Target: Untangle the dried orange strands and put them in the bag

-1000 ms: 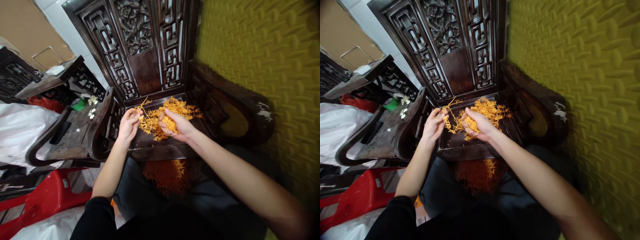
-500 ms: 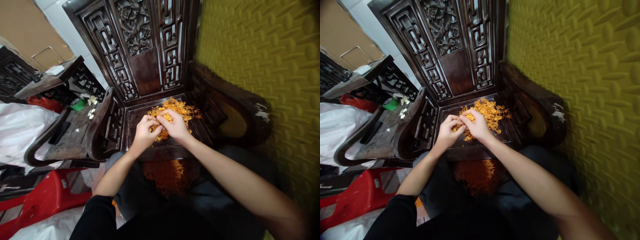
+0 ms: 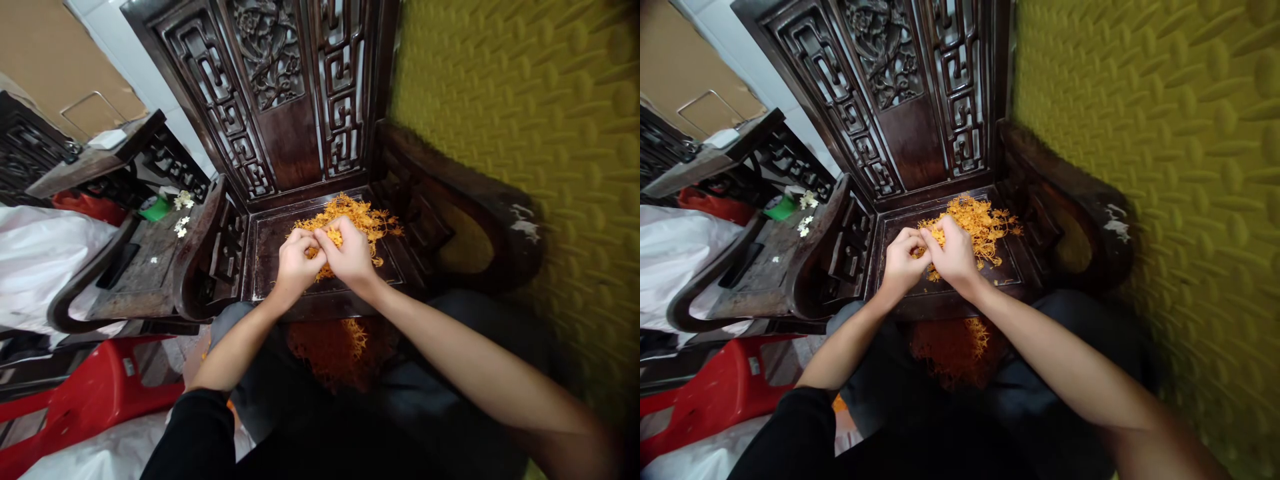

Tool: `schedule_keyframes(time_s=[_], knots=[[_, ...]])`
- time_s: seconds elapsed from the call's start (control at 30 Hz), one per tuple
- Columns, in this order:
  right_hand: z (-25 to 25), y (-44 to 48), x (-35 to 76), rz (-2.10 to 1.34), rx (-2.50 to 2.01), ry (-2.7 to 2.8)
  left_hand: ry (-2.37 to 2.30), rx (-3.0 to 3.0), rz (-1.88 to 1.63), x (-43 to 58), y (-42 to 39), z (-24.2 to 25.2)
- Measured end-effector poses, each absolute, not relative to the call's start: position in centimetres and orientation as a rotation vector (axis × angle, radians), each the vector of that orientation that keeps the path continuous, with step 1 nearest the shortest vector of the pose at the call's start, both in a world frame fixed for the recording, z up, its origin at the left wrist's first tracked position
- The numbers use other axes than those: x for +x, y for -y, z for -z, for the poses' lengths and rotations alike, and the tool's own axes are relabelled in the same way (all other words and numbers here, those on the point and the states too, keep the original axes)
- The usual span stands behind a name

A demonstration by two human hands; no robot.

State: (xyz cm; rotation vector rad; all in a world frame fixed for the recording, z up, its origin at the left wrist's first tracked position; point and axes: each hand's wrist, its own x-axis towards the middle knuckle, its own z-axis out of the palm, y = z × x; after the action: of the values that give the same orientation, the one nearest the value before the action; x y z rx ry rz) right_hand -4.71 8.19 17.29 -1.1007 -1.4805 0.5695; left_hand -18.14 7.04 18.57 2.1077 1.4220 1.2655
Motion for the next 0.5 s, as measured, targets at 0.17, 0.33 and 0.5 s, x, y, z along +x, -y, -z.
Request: schedule_keyframes(time_s=[0.17,0.33,0.5], knots=[[-16.8,-8.3,-5.2,-0.559,-1.063,1.446,-1.393,2.202,-1.281,-17.8,-7.4,-18.4],[-18.5,-6.8,-4.8,-0.575,-0.888,1.475,-1.575,2.162,-1.336,-20.1,-9.6,-19.0],[-20.1,-6.8,-4.1,-0.967,-0.867,1.26,-1.47,1.948,-1.225,-22.2,-9.8,-20.1]])
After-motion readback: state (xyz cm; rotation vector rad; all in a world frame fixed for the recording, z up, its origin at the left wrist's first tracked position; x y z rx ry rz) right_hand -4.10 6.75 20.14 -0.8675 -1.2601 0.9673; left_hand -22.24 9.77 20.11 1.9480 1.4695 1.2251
